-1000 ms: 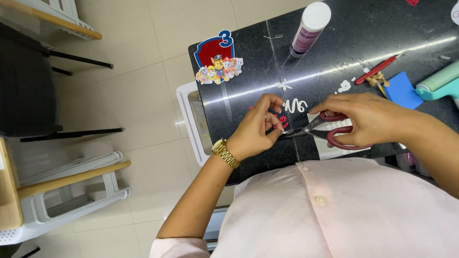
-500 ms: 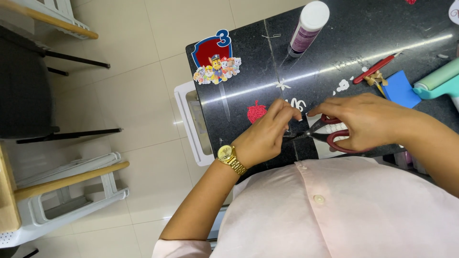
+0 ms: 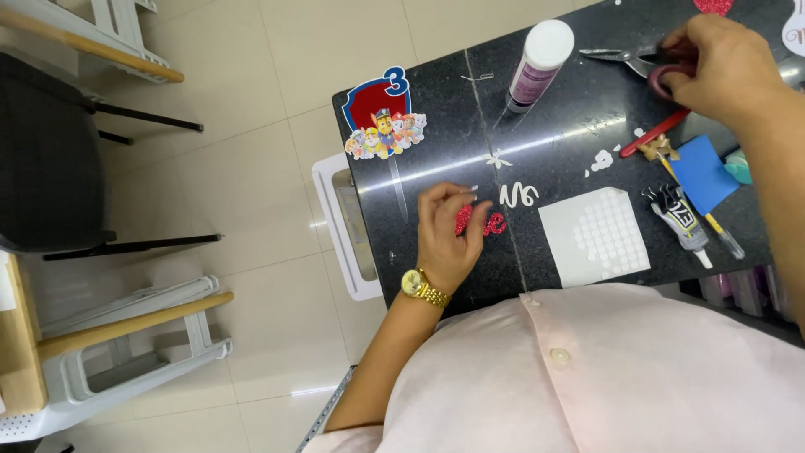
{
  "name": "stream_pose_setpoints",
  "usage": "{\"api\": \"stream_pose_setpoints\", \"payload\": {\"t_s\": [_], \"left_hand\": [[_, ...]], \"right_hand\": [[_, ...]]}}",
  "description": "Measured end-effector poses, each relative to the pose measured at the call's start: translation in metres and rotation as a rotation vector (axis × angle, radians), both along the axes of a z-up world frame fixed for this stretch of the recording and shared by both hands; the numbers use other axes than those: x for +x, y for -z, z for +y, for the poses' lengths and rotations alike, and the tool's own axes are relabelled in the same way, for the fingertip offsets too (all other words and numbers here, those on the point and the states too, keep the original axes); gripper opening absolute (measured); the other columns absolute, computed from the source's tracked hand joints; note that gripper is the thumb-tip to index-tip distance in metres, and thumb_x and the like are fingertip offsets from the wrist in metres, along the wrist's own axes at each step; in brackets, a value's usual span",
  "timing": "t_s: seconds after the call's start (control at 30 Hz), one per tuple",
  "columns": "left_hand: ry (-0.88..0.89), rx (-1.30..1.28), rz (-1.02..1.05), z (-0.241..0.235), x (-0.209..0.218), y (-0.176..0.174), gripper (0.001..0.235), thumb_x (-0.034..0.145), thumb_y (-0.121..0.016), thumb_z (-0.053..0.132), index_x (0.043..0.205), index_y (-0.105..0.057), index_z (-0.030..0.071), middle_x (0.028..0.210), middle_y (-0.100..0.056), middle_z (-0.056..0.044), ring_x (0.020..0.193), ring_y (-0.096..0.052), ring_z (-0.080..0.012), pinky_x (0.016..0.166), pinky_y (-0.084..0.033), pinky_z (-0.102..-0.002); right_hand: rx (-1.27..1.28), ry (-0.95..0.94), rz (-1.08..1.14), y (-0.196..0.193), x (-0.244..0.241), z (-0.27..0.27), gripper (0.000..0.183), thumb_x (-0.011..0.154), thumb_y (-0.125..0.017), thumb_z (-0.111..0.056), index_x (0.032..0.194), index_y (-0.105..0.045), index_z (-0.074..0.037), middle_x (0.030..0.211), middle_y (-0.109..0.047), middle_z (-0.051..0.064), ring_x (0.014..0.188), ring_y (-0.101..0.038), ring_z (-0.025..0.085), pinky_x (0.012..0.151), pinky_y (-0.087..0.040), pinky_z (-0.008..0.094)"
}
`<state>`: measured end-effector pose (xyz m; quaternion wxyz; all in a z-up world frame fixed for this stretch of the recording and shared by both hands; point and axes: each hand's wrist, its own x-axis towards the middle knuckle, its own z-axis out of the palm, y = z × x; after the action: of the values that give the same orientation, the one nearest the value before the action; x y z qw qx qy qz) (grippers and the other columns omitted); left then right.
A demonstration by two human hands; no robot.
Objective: Assembling a decorative craft item by gluing small cutouts and trimming them with scissors for precise alignment.
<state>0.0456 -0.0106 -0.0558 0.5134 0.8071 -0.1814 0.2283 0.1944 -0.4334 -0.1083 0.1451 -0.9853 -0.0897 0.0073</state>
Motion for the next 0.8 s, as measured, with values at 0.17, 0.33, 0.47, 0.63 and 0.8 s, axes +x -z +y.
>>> {"api": "stream_pose_setpoints", "payload": {"t_s": [0.17, 0.33, 0.47, 0.63, 0.8], "left_hand": [[-0.057, 0.093, -0.25, 0.005, -0.002, 0.012, 0.04, 0.092, -0.081, 0.01, 0.117, -0.051, 0.009, 0.121, -0.048, -0.014, 0.105, -0.066, -0.0292, 0.093, -0.064, -0.045], [-0.059, 0.002, -0.27, 0.006, -0.005, 0.017, 0.048, 0.087, -0.084, 0.01, 0.119, -0.048, 0.013, 0.125, -0.045, -0.012, 0.106, -0.069, -0.0319, 0.091, -0.065, -0.044], [-0.116, -0.287, -0.074, -0.013, 0.0, -0.005, 0.035, 0.093, -0.067, -0.007, 0.113, -0.041, 0.007, 0.119, -0.041, -0.013, 0.102, -0.072, -0.0339, 0.085, -0.062, -0.038], [-0.091, -0.34, 0.049, -0.016, -0.007, 0.0, 0.039, 0.09, -0.068, -0.012, 0.115, -0.042, 0.003, 0.117, -0.043, -0.014, 0.091, -0.074, -0.0309, 0.077, -0.061, -0.035], [-0.045, -0.871, 0.46, -0.019, -0.01, 0.007, 0.054, 0.087, -0.068, -0.013, 0.128, -0.037, 0.005, 0.122, -0.042, -0.008, 0.092, -0.071, -0.0182, 0.076, -0.059, -0.023]], "right_hand": [[-0.29, -0.08, -0.259, 0.039, 0.015, -0.018, 0.04, 0.09, -0.079, -0.027, 0.129, -0.079, -0.018, 0.122, -0.074, 0.002, 0.117, -0.064, 0.031, 0.105, -0.051, 0.034], [0.463, 0.012, 0.136, -0.067, -0.081, 0.148, 0.011, 0.102, -0.071, -0.003, 0.11, -0.078, -0.006, 0.109, -0.073, 0.013, 0.085, -0.066, 0.022, 0.081, -0.056, 0.035], [1.013, 0.039, 0.367, -0.057, -0.111, 0.205, 0.012, 0.091, -0.073, -0.002, 0.101, -0.077, 0.0, 0.091, -0.073, 0.012, 0.084, -0.068, 0.016, 0.078, -0.058, 0.029], [0.979, -0.058, 0.34, -0.078, -0.099, 0.226, 0.013, 0.088, -0.074, 0.0, 0.1, -0.077, 0.0, 0.09, -0.072, 0.01, 0.081, -0.069, 0.016, 0.074, -0.058, 0.028], [0.797, -0.25, 0.252, -0.103, -0.095, 0.24, 0.011, 0.084, -0.075, 0.002, 0.093, -0.078, -0.003, 0.092, -0.076, 0.009, 0.081, -0.071, 0.021, 0.077, -0.056, 0.032]]}}
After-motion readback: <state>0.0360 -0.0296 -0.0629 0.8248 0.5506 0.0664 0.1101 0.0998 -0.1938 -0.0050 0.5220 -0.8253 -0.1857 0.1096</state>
